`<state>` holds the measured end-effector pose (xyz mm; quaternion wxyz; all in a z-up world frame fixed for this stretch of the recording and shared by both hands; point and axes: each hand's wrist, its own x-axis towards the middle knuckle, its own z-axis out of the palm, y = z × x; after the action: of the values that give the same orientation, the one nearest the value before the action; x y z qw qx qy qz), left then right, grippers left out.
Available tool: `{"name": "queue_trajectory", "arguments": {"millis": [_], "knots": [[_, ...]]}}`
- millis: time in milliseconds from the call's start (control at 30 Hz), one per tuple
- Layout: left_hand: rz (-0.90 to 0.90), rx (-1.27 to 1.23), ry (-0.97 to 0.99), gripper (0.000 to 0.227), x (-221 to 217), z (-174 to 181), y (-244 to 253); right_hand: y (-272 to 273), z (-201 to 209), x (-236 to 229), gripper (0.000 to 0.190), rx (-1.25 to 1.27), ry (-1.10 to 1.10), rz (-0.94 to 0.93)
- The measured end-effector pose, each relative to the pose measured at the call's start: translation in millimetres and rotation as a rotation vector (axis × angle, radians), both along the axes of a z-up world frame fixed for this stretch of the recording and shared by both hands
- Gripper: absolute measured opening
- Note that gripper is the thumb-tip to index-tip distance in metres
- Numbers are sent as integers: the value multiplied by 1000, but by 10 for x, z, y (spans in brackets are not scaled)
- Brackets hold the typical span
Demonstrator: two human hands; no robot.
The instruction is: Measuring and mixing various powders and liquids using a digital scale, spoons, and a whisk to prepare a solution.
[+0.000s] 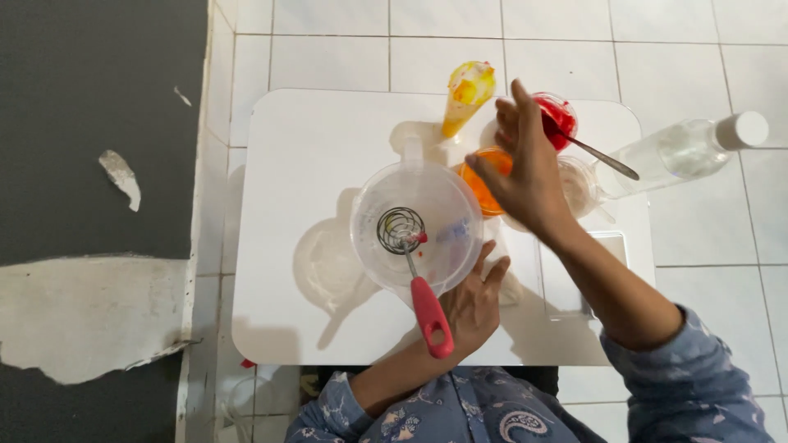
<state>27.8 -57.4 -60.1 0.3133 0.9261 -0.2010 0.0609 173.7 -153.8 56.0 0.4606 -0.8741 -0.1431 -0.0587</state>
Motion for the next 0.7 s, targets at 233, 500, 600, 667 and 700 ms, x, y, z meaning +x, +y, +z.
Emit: {"name": "queue_trajectory", "arguments": {"millis": [233, 500, 600, 667, 700], "knots": [[-42, -217, -107, 46, -45, 424, -50, -327, 329, -1103, 54, 44, -50, -20], [-125, -443, -143, 45, -25, 869, -341, -1182, 103, -1325, 18, 190, -356, -500], [-156, -405, -156, 49, 19, 925, -508, -1540, 222, -1014, 24, 12, -513, -493], [-158, -393, -173, 50, 40, 927, -623, -1716, 365, -805, 31, -105, -546, -485], [-156, -383, -181, 51, 42, 923, -666, -1791, 427, -706, 38, -224, -567, -473]]}}
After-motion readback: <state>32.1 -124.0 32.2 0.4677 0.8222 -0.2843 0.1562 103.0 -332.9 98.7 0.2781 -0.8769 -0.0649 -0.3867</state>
